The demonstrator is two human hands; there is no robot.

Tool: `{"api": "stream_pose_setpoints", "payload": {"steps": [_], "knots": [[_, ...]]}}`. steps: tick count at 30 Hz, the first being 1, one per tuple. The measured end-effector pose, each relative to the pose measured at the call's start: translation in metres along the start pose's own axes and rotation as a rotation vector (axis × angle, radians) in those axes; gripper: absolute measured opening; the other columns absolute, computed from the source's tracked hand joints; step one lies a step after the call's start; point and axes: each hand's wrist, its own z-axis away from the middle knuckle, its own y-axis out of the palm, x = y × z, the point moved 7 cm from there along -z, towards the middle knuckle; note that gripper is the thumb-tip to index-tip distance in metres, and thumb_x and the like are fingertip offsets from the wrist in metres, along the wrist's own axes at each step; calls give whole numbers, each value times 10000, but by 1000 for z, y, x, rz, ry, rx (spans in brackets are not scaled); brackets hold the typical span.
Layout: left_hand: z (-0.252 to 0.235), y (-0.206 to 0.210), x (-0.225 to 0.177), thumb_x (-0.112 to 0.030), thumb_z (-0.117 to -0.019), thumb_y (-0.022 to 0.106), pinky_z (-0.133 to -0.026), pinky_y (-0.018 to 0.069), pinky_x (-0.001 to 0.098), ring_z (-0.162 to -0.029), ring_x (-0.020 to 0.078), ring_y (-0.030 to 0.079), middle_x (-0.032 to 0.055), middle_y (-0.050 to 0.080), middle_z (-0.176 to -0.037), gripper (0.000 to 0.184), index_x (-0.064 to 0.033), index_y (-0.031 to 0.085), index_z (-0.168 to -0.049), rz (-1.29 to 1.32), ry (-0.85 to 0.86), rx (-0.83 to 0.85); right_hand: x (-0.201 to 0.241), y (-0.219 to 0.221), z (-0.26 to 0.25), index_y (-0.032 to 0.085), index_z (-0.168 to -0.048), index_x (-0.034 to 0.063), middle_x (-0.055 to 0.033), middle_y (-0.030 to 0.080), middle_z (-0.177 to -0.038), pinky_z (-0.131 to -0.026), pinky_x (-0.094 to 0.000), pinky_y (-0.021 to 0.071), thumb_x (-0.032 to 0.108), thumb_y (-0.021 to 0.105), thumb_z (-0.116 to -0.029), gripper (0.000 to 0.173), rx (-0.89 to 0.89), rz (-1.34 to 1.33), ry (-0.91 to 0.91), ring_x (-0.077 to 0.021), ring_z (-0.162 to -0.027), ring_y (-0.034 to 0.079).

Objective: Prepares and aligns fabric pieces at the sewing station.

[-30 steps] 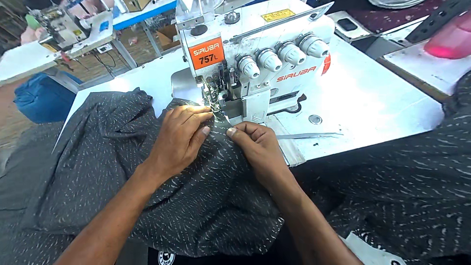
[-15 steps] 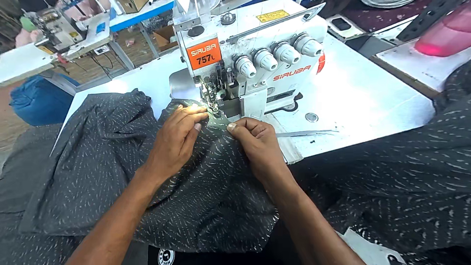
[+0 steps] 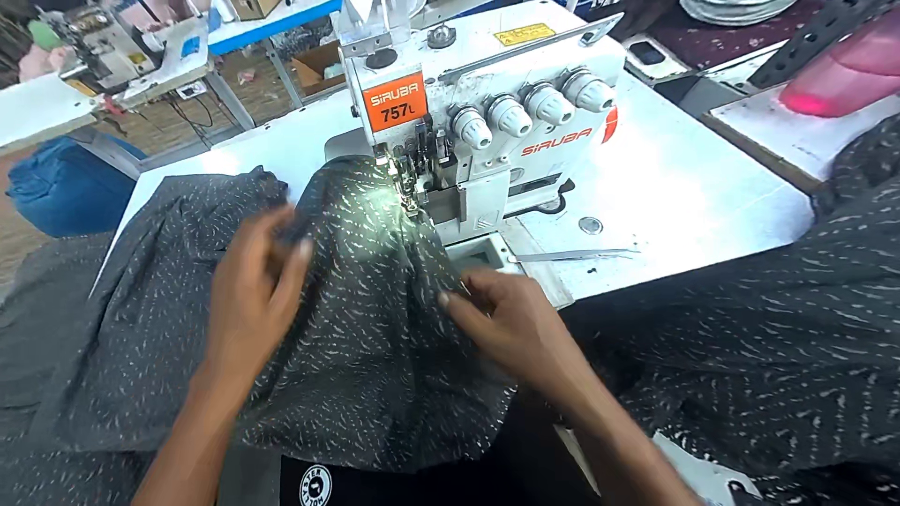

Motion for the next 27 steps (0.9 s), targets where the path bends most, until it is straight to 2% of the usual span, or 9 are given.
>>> {"api": "stream_pose_setpoints", "payload": {"steps": [2, 4, 6, 8, 10, 15, 19, 24, 27], "knots": [[71, -3, 44, -581, -899, 645, -655, 561, 544, -776, 289, 663, 188, 630, -1279, 760, -85, 531, -1464, -81, -262, 171, -15, -1, 13, 710, -858, 207, 81, 665, -687, -520, -267, 537, 327, 679, -954, 157, 274, -58, 69, -39, -591, 629], [119, -5, 80, -522, -908, 653, -758, 526, 683, -916, 417, 661, 244, 631, -1197, 652, -23, 628, -1328, -140, -393, 227, -16, 7, 19, 744, -890, 150, 29, 710, -728, -565, -261, 574, 272, 713, -958, 143, 470, -196, 110, -65, -632, 671], [132, -14, 99, -339, -976, 644, -656, 493, 657, -747, 387, 633, 208, 647, -887, 368, 17, 674, -1068, -134, -444, 100, -12, 18, 17, 738, -900, 160, 44, 715, -738, -574, -283, 591, 269, 710, -955, 125, 512, -133, 63, -66, -641, 681], [122, -31, 109, -290, -1015, 612, -583, 575, 529, -620, 266, 659, 145, 663, -787, 306, 6, 642, -1082, -37, -487, -26, -3, 26, 28, 731, -954, 128, 28, 713, -765, -549, -272, 575, 240, 701, -977, 118, 621, -302, 24, -65, -625, 663], [94, -67, 102, -218, -1029, 566, -677, 584, 486, -710, 246, 664, 188, 658, -906, 323, 64, 584, -1186, 15, -419, -159, 0, 30, 46, 734, -1016, 115, 19, 726, -806, -513, -215, 558, 197, 691, -991, 96, 725, -596, 59, -35, -609, 652], [-26, -133, 90, -293, -1100, 427, -1024, 490, 470, -1140, 334, 626, 330, 600, -1255, 484, 129, 515, -1320, -185, -144, -323, -55, 52, 81, 742, -935, 149, 44, 709, -734, -462, -196, 508, 226, 731, -956, 81, 581, -653, 389, -16, -527, 603], [-109, -103, 86, -144, -986, 609, -958, 397, 799, -1198, 642, 504, 418, 492, -1336, 462, 77, 501, -1378, -422, 61, 51, -83, 65, 95, 704, -879, 102, 34, 645, -658, -474, -258, 514, 271, 701, -960, 187, 489, -367, 441, -62, -491, 572], [-57, -19, -28, -204, -1042, 541, -1015, 535, 522, -1222, 327, 626, 196, 555, -1437, 374, -25, 607, -1364, -211, 241, 177, -79, 38, 111, 756, -919, 86, -125, 720, -810, -703, -593, 564, 290, 643, -959, 236, 373, 334, 255, -324, -771, 714], [-25, 7, -81, -212, -1038, 543, -1022, 527, 419, -1205, 248, 630, 114, 669, -1300, 290, -68, 740, -1195, -80, 465, 41, -32, -1, 75, 764, -963, 157, -8, 714, -783, -595, -453, 591, 328, 640, -963, 211, -77, 450, -10, -189, -685, 702]]}}
